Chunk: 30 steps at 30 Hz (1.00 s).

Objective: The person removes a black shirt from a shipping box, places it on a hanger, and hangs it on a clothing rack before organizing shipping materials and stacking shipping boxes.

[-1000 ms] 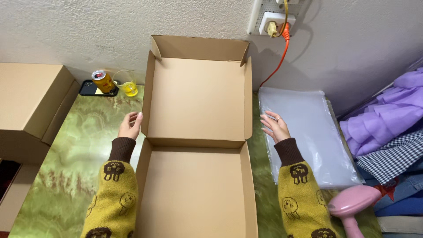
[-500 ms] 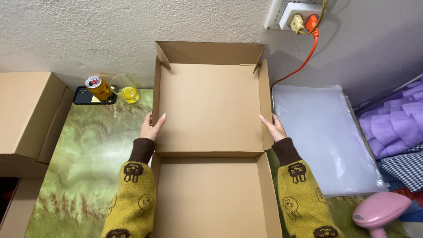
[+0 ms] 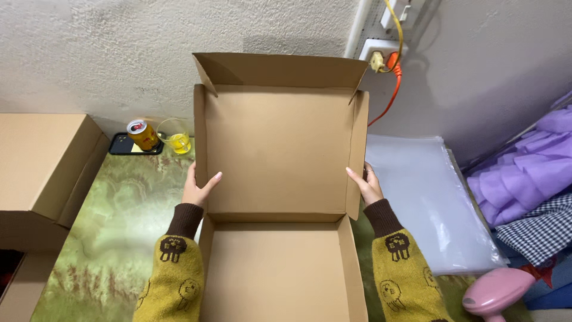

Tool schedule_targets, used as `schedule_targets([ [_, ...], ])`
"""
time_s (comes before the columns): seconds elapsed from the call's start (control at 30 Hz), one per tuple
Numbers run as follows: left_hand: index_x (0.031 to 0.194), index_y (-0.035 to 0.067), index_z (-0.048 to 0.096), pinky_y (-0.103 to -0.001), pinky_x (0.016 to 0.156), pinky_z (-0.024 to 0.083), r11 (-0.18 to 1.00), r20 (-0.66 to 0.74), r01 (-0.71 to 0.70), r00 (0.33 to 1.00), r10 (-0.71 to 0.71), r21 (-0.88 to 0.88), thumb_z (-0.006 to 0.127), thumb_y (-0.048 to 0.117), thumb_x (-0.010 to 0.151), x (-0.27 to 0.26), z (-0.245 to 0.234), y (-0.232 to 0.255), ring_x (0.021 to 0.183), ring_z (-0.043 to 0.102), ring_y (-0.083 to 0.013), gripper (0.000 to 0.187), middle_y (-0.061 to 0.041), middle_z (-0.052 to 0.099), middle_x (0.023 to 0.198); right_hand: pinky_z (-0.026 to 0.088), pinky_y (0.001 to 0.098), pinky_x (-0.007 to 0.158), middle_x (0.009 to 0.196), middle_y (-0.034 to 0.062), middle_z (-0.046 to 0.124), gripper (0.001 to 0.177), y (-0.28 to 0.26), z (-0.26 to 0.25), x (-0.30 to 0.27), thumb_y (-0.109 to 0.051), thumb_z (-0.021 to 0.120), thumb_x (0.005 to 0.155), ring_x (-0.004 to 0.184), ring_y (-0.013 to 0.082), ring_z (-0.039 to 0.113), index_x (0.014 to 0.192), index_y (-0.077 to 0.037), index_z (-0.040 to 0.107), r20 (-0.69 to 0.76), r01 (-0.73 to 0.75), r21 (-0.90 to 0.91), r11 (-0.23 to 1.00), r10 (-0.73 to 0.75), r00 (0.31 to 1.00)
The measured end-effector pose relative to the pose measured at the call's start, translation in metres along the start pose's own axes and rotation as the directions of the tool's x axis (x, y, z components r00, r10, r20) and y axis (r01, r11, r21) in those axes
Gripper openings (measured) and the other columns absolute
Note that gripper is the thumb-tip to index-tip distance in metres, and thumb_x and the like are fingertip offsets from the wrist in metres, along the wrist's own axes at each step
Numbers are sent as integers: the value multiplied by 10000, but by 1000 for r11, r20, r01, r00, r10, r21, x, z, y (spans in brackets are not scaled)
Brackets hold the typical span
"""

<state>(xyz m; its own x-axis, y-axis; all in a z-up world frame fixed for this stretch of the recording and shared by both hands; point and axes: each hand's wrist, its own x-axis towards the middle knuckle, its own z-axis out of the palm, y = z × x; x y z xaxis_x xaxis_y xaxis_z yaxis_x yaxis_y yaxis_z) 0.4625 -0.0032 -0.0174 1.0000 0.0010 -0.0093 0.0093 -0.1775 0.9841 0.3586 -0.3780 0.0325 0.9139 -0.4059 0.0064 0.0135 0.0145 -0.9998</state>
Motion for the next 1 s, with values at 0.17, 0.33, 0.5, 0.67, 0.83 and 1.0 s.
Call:
schedule_targets([
  [0.17,1277,183,387,-437,988,345,998,-64,-69,996,69,0,746,397,664,-32,0,65,1171,410,-309,742,-159,463,1231,327,443,963,1236,221,414,675,-37,-9,-21,-305,689,755,1171,299,372,1272,-25,357,4,54,-1,999,-54,999],
  [0.33,1270,149,384,-457,967,366,991,-103,-131,987,127,-34,756,327,659,-77,0,129,1154,429,-322,737,-176,470,1221,337,468,977,1252,227,431,876,-107,4,-74,-373,769,639,1175,343,401,1307,-11,333,17,72,-106,992,-70,997],
  [0.5,1306,186,348,-456,1004,332,988,-171,-153,973,154,20,765,358,625,-108,-10,145,1171,408,-331,817,-170,466,1232,203,480,1045,1308,184,382,935,-126,-13,-101,-311,805,586,1248,367,288,1332,-55,303,49,244,-92,965,-241,969],
  [0.67,1272,187,376,-440,983,345,963,-198,-262,949,247,-56,765,300,659,-143,-14,150,1149,434,-295,735,-128,499,1191,208,413,1051,1238,162,471,855,-114,-40,-114,-168,771,636,1200,276,384,1329,-35,289,103,476,-40,879,-470,877],
  [0.83,1273,66,359,-373,1032,284,829,-215,-549,826,520,-103,745,164,679,-171,-18,140,1202,387,-255,715,-138,447,1267,277,385,1014,1206,133,509,843,-122,-60,-148,-112,778,609,1148,246,428,1323,-91,330,137,584,-33,811,-575,807],
  [1.0,1238,72,411,-358,994,337,809,-213,-567,819,533,-156,705,136,734,-211,-20,125,1138,443,-211,587,-98,501,1211,286,356,1003,1187,82,506,745,-113,-82,-183,-65,756,633,1099,162,413,1286,-120,401,153,556,29,831,-553,819],
])
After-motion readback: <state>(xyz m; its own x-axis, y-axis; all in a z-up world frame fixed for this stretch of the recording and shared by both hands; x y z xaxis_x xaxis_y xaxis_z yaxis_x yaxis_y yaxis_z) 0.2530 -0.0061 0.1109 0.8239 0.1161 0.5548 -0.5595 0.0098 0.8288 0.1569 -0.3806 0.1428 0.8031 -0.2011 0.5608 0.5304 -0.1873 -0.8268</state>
